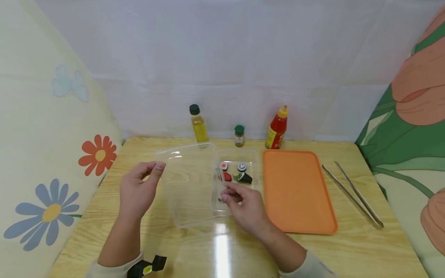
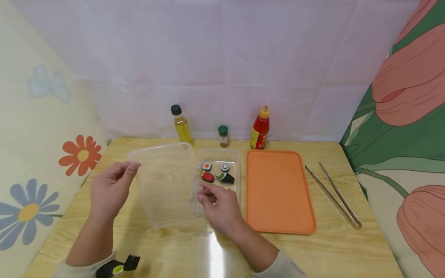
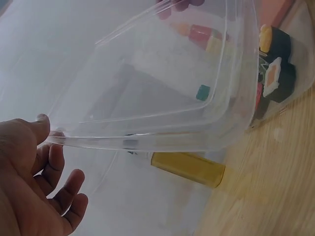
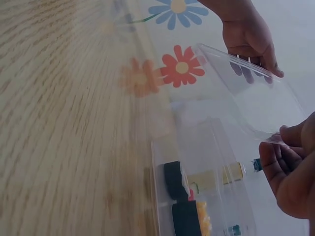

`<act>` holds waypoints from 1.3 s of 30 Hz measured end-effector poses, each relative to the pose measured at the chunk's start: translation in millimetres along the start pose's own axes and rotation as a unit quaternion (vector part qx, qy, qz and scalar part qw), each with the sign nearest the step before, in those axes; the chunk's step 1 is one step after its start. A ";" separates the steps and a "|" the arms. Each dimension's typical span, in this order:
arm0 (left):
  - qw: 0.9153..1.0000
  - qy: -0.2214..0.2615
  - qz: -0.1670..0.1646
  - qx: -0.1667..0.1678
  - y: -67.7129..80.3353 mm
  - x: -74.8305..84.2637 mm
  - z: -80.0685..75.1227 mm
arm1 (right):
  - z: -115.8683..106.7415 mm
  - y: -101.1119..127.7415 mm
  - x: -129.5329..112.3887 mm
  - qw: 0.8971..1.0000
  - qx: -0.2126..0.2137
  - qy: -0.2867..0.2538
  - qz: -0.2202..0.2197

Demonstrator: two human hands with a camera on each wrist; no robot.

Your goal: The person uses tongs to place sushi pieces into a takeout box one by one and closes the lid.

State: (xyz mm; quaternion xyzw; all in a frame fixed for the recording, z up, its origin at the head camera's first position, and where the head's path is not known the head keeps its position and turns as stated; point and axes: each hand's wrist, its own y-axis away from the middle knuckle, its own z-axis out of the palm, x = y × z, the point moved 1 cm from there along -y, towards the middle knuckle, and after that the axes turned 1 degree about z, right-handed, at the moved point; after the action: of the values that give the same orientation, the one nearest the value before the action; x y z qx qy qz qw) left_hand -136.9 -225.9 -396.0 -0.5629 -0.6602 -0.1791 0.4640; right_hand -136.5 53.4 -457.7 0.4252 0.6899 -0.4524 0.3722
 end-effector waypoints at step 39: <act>0.985 -0.025 0.052 -0.164 -6.8 -17.1 116.9 | -68.7 -3.7 46.9 0.990 0.088 0.059 0.096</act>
State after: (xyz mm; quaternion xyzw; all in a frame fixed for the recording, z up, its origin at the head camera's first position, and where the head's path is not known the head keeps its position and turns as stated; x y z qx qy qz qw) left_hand -192.2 -149.1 -467.0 -0.6693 -0.6029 -0.2464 0.3576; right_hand -165.7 128.9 -477.2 0.5466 0.6239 -0.4479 0.3337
